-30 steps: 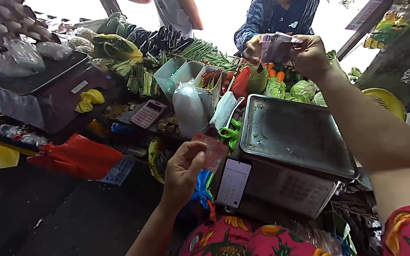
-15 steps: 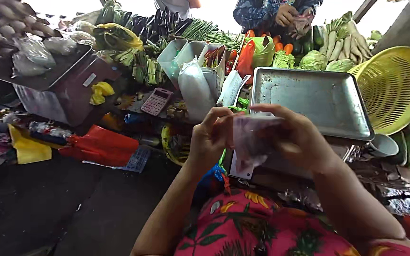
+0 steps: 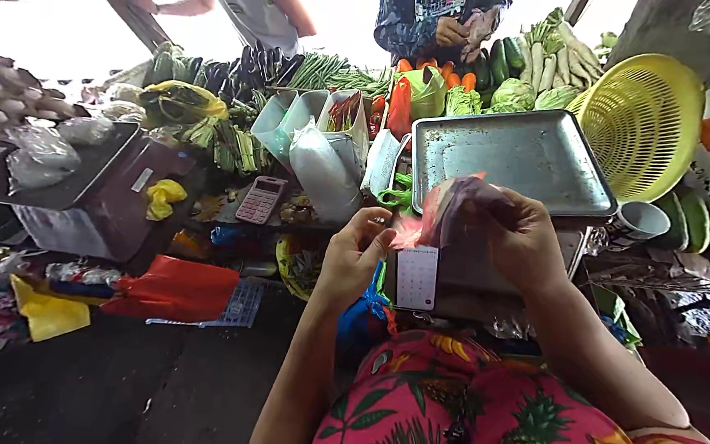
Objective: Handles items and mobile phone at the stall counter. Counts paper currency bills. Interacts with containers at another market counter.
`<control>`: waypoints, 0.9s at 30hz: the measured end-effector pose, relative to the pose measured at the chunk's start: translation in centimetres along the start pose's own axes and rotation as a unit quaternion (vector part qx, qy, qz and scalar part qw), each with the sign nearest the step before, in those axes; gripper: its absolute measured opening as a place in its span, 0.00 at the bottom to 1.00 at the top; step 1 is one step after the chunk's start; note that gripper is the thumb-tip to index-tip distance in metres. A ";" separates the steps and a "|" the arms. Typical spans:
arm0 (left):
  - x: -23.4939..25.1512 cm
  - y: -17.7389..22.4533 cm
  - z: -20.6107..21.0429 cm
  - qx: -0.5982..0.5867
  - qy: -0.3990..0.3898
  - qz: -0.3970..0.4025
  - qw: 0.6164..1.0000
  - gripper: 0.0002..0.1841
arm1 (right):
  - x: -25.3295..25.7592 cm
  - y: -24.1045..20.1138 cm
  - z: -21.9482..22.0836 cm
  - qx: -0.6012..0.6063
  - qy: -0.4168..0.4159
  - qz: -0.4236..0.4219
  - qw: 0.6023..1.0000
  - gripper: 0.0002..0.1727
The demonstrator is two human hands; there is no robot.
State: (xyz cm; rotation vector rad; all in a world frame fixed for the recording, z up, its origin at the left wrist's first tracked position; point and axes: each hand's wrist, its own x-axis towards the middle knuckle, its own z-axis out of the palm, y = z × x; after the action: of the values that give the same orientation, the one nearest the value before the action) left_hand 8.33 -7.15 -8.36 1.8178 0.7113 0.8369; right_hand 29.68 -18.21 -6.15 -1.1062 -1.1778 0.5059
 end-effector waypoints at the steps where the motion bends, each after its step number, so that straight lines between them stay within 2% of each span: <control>1: 0.0 0.0 -0.2 0.017 -0.016 0.023 0.999 0.20 | -0.2 -0.2 0.0 -0.021 -0.008 -0.009 1.000 0.08; 3: 0.1 0.7 -0.2 -0.001 -0.075 0.087 0.993 0.37 | -0.5 -0.7 0.4 -0.048 -0.023 -0.021 0.998 0.09; 4: 0.1 1.2 0.1 -0.025 -0.096 0.106 0.989 0.38 | -0.6 -0.8 0.7 -0.049 -0.031 -0.025 0.998 0.11; 5: 0.1 1.7 0.7 -0.054 -0.103 0.115 0.987 0.31 | -0.7 -0.8 0.9 -0.046 -0.045 -0.028 0.998 0.14; 6: 0.0 2.0 1.4 -0.083 -0.096 0.111 0.986 0.18 | -0.7 -0.8 1.0 -0.055 -0.060 -0.029 0.996 0.18; 7: 0.0 2.3 2.0 -0.109 -0.093 0.084 0.986 0.11 | -0.8 -0.8 0.9 -0.081 -0.072 -0.029 0.994 0.22; 9: 0.0 2.5 2.9 -0.167 -0.082 0.006 0.982 0.15 | -0.8 -1.0 0.4 -0.195 -0.071 -0.034 0.978 0.25; 12: -0.2 2.5 3.6 -0.250 -0.047 -0.073 0.964 0.17 | -0.6 -2.5 -0.7 -0.368 0.034 -0.111 0.922 0.20; 14: -0.2 2.7 3.8 -0.275 -0.032 -0.106 0.955 0.17 | -0.6 -3.7 -1.7 -0.377 0.134 -0.220 0.889 0.15; 15: -0.2 2.9 3.9 -0.291 -0.029 -0.122 0.949 0.18 | -0.7 -4.1 -1.9 -0.363 0.153 -0.286 0.874 0.15; 17: -0.2 3.5 4.1 -0.318 -0.019 -0.141 0.937 0.18 | -1.5 -4.3 -1.3 -0.346 0.083 -0.334 0.873 0.14; 20: -0.2 4.0 4.5 -0.329 -0.004 -0.108 0.938 0.19 | -2.8 -1.6 1.5 -0.402 -0.044 -0.290 0.867 0.16; 22: -0.3 3.6 4.7 -0.322 -0.014 -0.068 0.944 0.19 | -3.2 -0.3 2.4 -0.409 -0.113 -0.233 0.875 0.28; 24: -0.2 3.1 4.8 -0.342 -0.023 -0.056 0.938 0.17 | -3.2 -0.3 2.1 -0.335 -0.164 -0.200 0.906 0.39; 26: -0.1 2.8 4.9 -0.383 -0.020 -0.072 0.921 0.12 | -2.9 -0.5 1.3 -0.238 -0.168 -0.190 0.938 0.36; 27: -0.1 2.9 4.9 -0.395 -0.021 -0.080 0.915 0.12 | -2.7 -0.3 1.0 -0.199 -0.137 -0.194 0.951 0.30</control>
State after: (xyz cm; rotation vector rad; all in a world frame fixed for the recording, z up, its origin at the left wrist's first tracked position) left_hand 12.44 -10.85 -7.15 1.0296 0.3929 0.8142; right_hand 27.75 -20.09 -7.13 -1.1228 -1.7504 0.1148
